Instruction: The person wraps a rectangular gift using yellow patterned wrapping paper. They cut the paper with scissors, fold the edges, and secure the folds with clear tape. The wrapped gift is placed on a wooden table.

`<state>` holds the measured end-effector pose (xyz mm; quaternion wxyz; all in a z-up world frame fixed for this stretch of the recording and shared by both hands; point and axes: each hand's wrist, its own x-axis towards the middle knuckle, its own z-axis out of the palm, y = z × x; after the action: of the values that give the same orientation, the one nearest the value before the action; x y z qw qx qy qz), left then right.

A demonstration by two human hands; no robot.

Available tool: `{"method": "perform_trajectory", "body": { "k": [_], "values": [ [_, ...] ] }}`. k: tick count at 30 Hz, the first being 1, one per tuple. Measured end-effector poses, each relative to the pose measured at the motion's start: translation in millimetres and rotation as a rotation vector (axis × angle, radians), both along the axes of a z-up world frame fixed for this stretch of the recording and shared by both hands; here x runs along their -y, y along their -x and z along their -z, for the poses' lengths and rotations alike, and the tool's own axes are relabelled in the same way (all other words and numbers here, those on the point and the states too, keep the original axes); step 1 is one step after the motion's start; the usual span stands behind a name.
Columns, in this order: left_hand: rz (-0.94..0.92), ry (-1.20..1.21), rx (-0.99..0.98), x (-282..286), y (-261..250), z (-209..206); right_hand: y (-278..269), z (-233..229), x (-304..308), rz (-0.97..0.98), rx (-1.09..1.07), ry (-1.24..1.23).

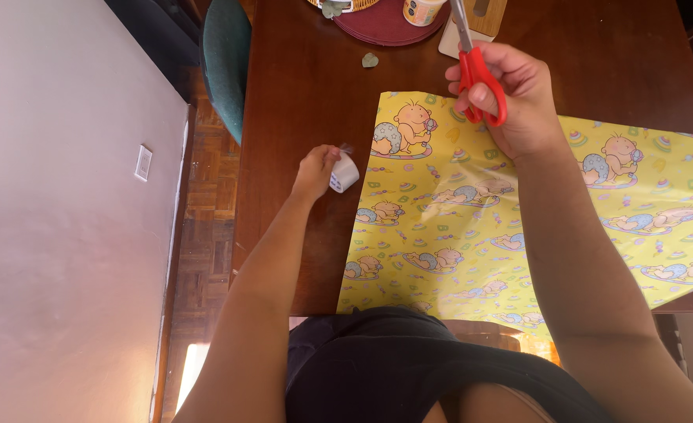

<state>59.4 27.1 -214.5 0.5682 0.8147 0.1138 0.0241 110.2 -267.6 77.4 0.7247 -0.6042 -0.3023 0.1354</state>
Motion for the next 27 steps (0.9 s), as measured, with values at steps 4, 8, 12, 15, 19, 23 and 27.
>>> {"method": "perform_trajectory", "body": {
  "k": [4, 8, 12, 15, 19, 23, 27],
  "values": [
    [-0.015, -0.047, 0.026, -12.8, 1.6, -16.9, -1.8, -0.5, -1.3, -0.017, 0.007, -0.023],
    [-0.268, 0.111, 0.323, -12.2, 8.1, -68.7, -1.1, -1.2, -1.7, -0.019, -0.019, -0.025],
    [-0.414, 0.399, 0.67, 4.7, 31.2, -144.8, -1.9, -0.9, 0.2, -0.024, -0.034, -0.036],
    [-0.373, 0.279, 0.802, 24.6, 52.0, -197.0, -2.8, -0.3, 1.2, -0.035, -0.076, -0.065],
    [-0.175, -0.198, 1.22, 40.6, 51.6, -249.9, -3.8, -3.0, 1.3, -0.037, -0.085, -0.051],
    [-0.066, -0.619, 1.454, 43.0, 34.3, -279.6, 1.4, -5.9, -0.5, -0.081, -0.134, -0.059],
    [-0.011, -0.705, 1.516, 46.1, 20.3, -290.6, 4.8, -12.0, -3.0, -0.107, -0.225, -0.105]
  ]
}}
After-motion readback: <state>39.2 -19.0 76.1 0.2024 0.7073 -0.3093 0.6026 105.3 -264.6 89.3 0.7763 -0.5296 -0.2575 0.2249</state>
